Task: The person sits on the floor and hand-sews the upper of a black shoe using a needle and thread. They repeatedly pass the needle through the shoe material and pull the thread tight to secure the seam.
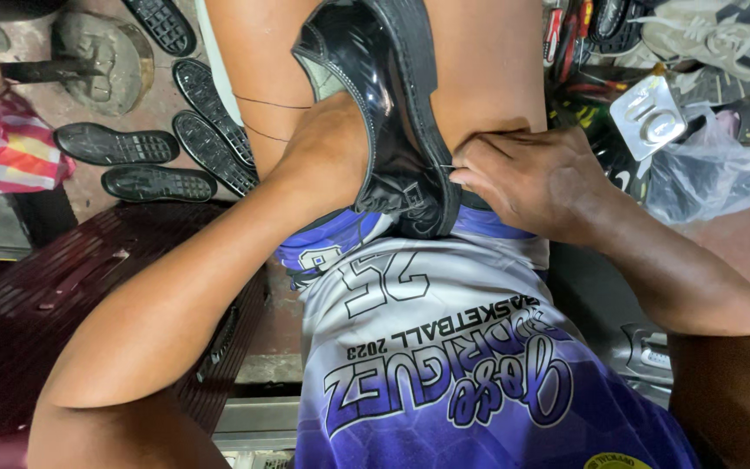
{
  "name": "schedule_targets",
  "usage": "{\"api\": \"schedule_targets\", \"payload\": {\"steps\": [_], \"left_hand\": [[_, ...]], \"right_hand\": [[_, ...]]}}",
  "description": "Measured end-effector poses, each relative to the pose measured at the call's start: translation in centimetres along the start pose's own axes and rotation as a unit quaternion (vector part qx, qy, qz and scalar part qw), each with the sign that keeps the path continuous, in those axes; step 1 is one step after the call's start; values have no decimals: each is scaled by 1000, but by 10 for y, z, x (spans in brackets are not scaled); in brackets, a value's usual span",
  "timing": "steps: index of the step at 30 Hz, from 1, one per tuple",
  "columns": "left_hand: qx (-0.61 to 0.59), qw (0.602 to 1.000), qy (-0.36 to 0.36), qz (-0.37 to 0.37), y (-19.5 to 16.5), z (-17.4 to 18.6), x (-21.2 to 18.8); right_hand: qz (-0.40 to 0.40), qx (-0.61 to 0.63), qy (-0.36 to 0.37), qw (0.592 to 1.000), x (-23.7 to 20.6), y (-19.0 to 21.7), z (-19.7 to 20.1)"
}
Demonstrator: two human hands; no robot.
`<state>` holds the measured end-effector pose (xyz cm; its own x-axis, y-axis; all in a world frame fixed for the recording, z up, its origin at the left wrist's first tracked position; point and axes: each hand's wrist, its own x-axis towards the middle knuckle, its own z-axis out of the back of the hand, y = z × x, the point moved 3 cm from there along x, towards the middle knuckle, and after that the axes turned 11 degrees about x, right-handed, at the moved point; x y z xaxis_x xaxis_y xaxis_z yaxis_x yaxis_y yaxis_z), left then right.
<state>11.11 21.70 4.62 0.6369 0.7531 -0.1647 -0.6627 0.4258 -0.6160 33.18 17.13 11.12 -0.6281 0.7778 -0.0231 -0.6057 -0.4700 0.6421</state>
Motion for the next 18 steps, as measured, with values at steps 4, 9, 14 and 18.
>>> {"api": "schedule_targets", "payload": {"steps": [4, 9, 14, 18], "left_hand": [[20, 999, 33, -3, 2, -3, -4], [45, 996, 65, -43, 1, -6, -3], [-4, 999, 28, -45, 0, -3, -4], [22, 999, 31, -33, 3, -1, -8]], "right_hand": [[1, -26, 8, 1000, 3, 10, 2], [6, -84, 38, 996, 5, 33, 2], [18, -148, 67, 987, 12, 42, -4], [33, -123, 82, 988, 16, 33, 2]]}}
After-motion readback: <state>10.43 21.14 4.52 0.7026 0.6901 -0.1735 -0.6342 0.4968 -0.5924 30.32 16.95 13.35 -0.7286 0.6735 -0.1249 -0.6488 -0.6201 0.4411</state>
